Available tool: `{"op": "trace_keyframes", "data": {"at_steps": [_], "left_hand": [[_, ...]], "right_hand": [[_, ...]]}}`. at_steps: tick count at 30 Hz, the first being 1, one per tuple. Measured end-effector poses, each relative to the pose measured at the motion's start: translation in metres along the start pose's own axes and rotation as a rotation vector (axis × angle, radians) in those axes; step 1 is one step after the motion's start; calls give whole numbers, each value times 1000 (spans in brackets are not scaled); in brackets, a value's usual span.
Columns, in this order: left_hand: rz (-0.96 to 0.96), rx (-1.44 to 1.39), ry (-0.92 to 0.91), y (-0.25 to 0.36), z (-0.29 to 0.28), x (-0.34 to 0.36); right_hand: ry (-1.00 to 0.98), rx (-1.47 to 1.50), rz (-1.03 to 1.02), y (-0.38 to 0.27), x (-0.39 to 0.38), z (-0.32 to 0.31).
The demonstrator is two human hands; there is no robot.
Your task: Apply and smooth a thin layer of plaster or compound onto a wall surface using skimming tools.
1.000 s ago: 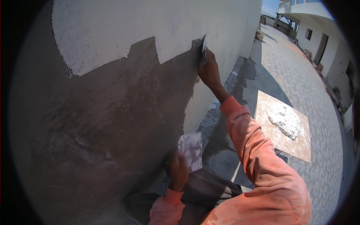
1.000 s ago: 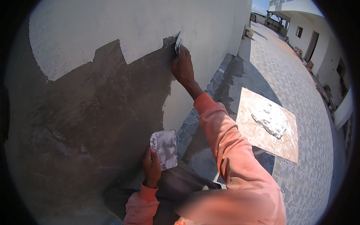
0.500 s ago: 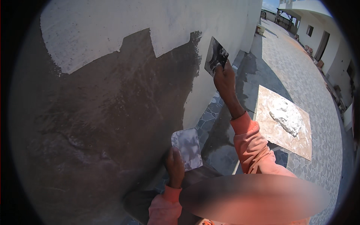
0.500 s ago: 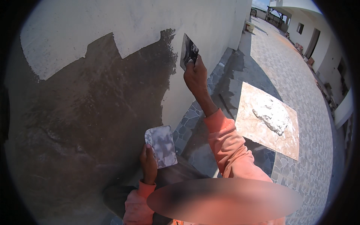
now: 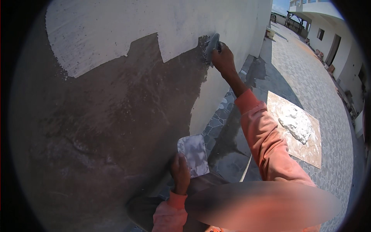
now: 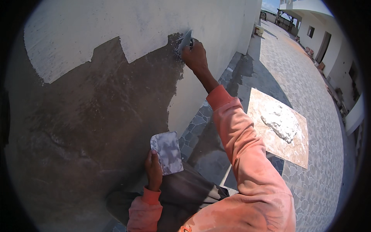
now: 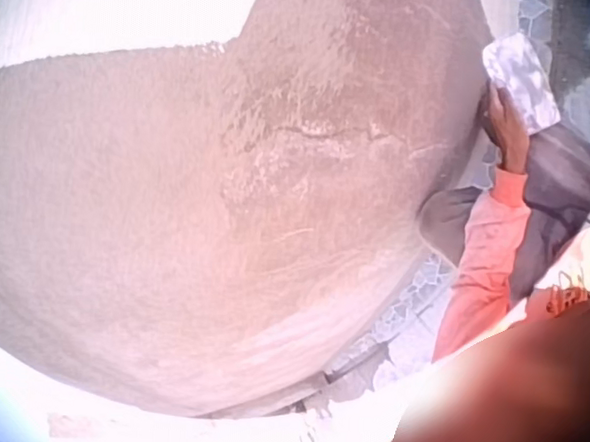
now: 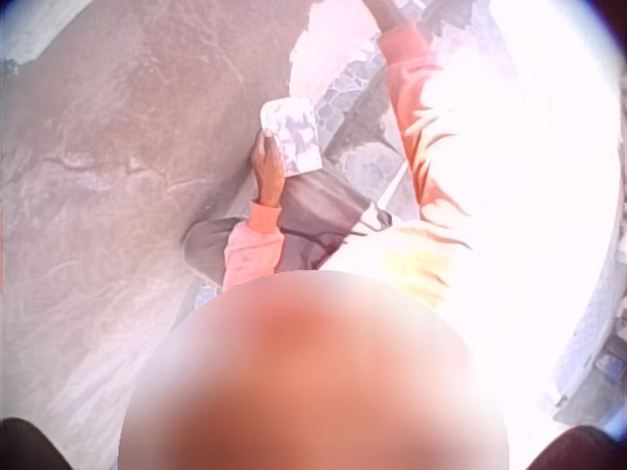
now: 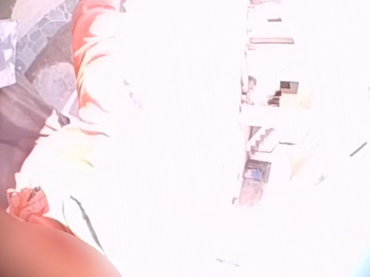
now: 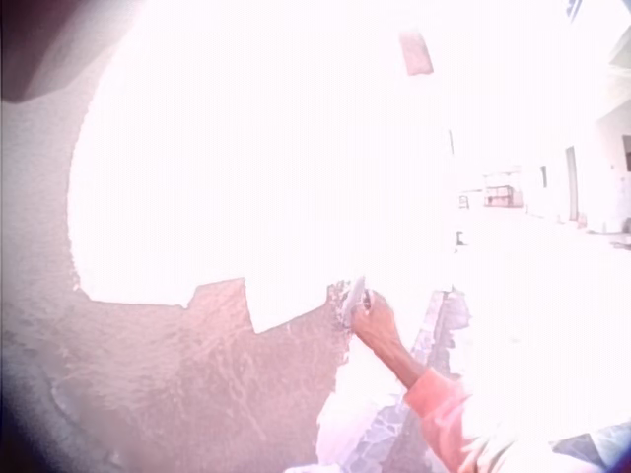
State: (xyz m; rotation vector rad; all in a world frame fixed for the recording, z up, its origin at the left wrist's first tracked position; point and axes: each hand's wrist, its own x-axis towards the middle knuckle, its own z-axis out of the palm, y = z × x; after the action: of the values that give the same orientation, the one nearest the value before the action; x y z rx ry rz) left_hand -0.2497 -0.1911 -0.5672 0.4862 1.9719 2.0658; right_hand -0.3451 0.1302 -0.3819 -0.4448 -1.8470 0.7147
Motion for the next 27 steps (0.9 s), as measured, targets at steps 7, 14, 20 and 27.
{"op": "trace_keyframes", "data": {"at_steps": [7,14,20,27], "left_hand": [[-11,-53,4,-4,2,1],[-58,-77,-17,2,-1,-4],[-20,-65,-30,-6,0,-1],[13,-129,20,-3,4,3]], "right_hand": [[40,-62,-580,-20,-66,0],[-12,111,-63,-6,-35,-34],[128,-51,-127,60,6,-10],[32,61,-245,65,-37,14]]}}
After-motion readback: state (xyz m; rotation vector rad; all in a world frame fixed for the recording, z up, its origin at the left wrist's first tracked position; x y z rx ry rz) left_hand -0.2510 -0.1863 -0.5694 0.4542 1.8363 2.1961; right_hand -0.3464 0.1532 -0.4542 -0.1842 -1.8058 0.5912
